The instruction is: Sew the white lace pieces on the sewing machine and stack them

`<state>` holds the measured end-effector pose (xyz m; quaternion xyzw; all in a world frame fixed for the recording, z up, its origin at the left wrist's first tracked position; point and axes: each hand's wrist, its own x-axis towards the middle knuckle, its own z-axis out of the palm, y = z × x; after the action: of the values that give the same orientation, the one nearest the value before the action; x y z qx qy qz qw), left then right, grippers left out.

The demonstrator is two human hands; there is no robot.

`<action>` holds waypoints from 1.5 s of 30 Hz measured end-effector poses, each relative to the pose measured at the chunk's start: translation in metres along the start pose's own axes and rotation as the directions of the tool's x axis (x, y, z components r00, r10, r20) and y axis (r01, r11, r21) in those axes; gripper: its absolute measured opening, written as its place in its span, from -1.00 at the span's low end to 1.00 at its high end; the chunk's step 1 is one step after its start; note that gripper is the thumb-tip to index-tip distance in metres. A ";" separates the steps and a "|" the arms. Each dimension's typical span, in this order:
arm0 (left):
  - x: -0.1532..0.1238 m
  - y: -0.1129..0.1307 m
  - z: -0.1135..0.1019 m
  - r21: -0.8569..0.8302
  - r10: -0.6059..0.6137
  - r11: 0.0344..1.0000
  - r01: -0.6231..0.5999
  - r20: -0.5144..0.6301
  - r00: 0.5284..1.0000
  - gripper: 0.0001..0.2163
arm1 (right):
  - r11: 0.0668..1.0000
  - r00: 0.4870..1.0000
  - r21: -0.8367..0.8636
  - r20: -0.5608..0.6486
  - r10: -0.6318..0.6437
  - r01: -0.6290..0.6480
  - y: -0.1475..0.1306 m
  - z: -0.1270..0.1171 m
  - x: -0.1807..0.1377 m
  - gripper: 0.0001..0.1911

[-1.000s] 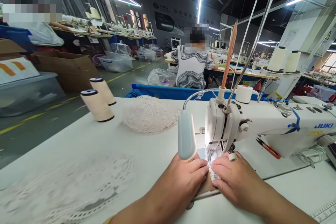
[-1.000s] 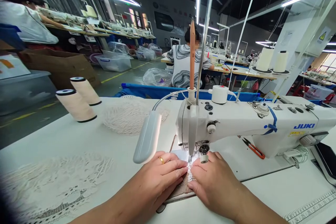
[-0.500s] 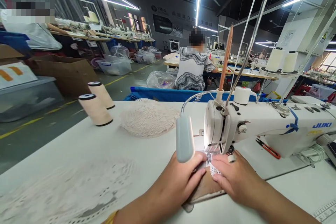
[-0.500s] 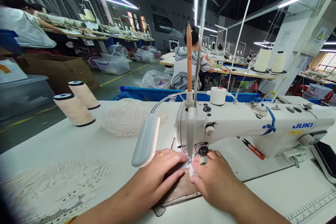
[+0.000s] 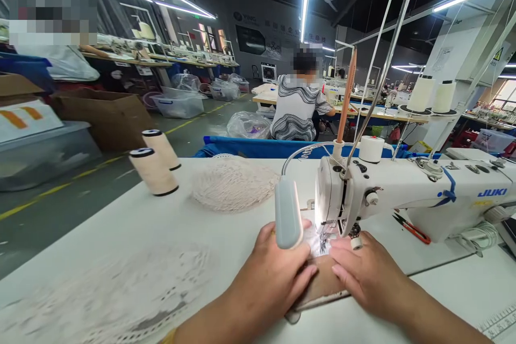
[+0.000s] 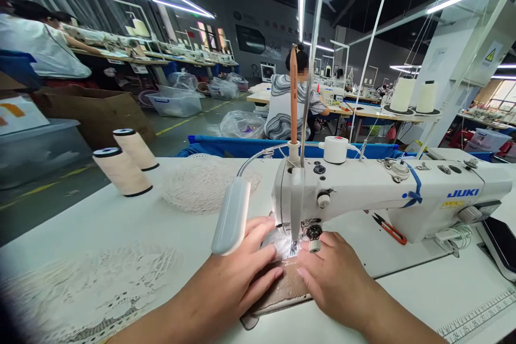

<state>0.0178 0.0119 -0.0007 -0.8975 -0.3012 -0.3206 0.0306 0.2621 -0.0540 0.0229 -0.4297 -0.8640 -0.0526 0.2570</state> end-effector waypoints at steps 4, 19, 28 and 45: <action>0.002 0.019 -0.020 -0.178 0.101 0.981 -0.073 0.151 0.983 -0.88 | 1.000 0.997 0.026 0.082 -0.016 0.014 -0.003 0.002 0.001 -0.89; 0.007 0.022 -0.026 -0.233 0.158 0.964 -0.128 0.114 0.981 -0.80 | 0.999 0.981 0.039 0.195 -0.014 0.006 -0.004 0.006 0.002 -0.87; 0.007 0.028 -0.028 -0.210 0.146 0.969 -0.127 0.076 0.986 -0.77 | 0.999 0.978 0.045 0.208 0.005 -0.015 -0.002 0.006 0.002 -0.85; 0.005 0.026 -0.020 -0.148 0.166 0.977 -0.153 0.075 0.983 -0.75 | 1.000 0.977 -0.008 0.211 0.028 -0.027 -0.002 0.003 0.004 -0.84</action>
<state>0.0243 -0.0118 0.0213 -0.9319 -0.2056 -0.2982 -0.0207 0.2573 -0.0519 0.0225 -0.4456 -0.8801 -0.0054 0.1637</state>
